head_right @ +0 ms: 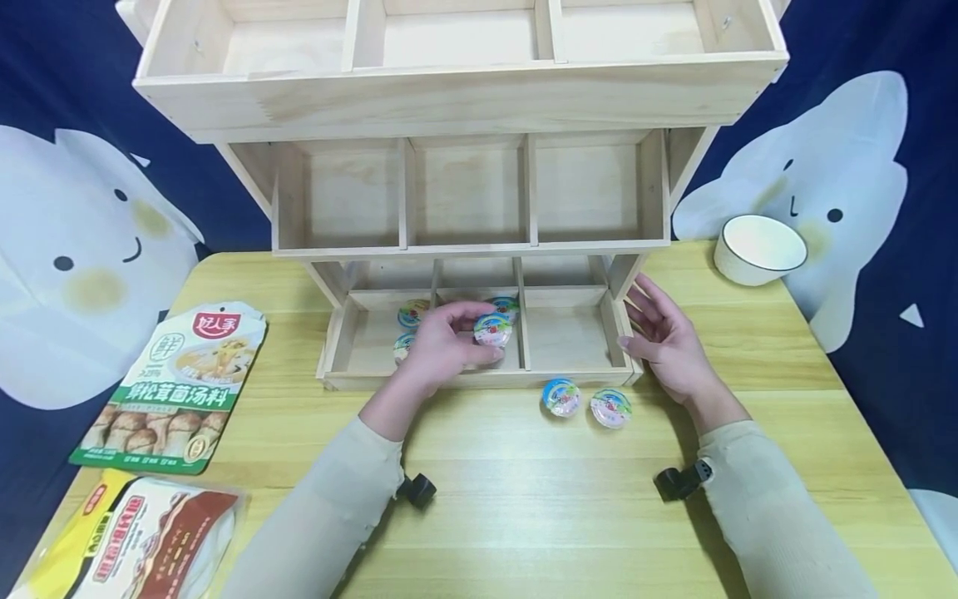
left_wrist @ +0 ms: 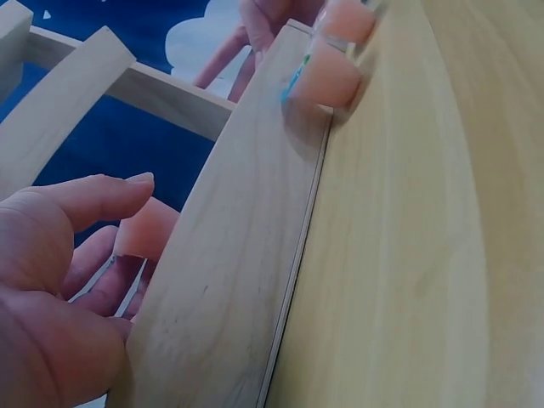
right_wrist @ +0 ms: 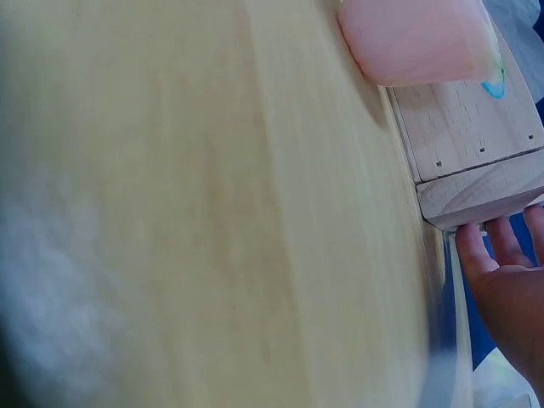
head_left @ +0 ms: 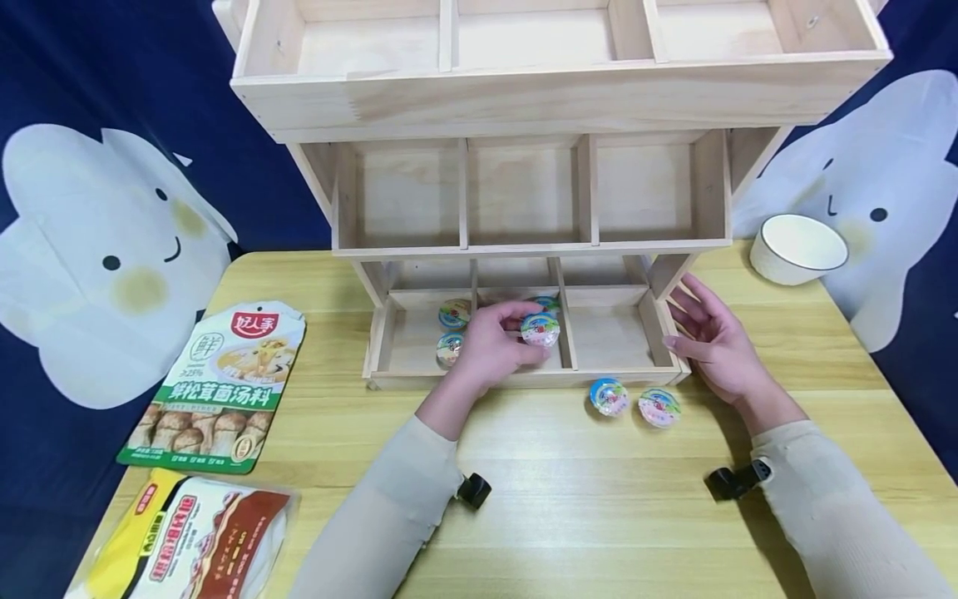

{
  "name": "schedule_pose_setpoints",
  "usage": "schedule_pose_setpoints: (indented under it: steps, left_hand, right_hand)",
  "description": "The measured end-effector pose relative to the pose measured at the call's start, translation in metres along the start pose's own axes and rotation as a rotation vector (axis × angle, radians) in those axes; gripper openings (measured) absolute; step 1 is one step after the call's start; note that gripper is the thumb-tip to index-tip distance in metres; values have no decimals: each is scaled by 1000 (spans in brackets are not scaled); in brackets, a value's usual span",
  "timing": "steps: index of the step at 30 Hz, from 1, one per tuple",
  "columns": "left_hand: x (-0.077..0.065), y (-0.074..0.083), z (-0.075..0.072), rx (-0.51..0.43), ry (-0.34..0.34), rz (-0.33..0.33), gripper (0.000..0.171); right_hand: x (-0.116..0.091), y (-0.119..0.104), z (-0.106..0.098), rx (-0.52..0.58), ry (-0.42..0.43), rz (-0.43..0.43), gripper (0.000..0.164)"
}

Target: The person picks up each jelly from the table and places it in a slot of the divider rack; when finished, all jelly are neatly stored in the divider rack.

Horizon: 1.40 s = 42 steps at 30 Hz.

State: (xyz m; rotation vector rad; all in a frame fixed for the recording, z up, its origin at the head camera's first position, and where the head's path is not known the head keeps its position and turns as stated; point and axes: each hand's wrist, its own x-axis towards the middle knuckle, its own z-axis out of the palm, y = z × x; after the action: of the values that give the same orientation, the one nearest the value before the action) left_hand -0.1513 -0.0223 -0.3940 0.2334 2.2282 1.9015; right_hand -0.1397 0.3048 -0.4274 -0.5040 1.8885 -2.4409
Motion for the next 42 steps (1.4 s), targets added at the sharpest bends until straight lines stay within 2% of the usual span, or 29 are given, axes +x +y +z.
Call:
schedule_pose_setpoints:
  steps: [10, 20, 31, 42]
  left_hand:
    - [13, -5, 2, 15, -69, -50, 56]
    - [20, -8, 3, 44, -114, -117, 60]
    - [20, -9, 6, 152, -90, -124, 57]
    - [20, -5, 10, 246, -62, -166, 57]
  right_hand:
    - [0, 1, 0, 31, -3, 0, 91]
    - [-1, 0, 2, 30, -4, -6, 93]
    - [0, 2, 0, 21, -6, -6, 92]
    - [0, 1, -1, 8, -6, -1, 92]
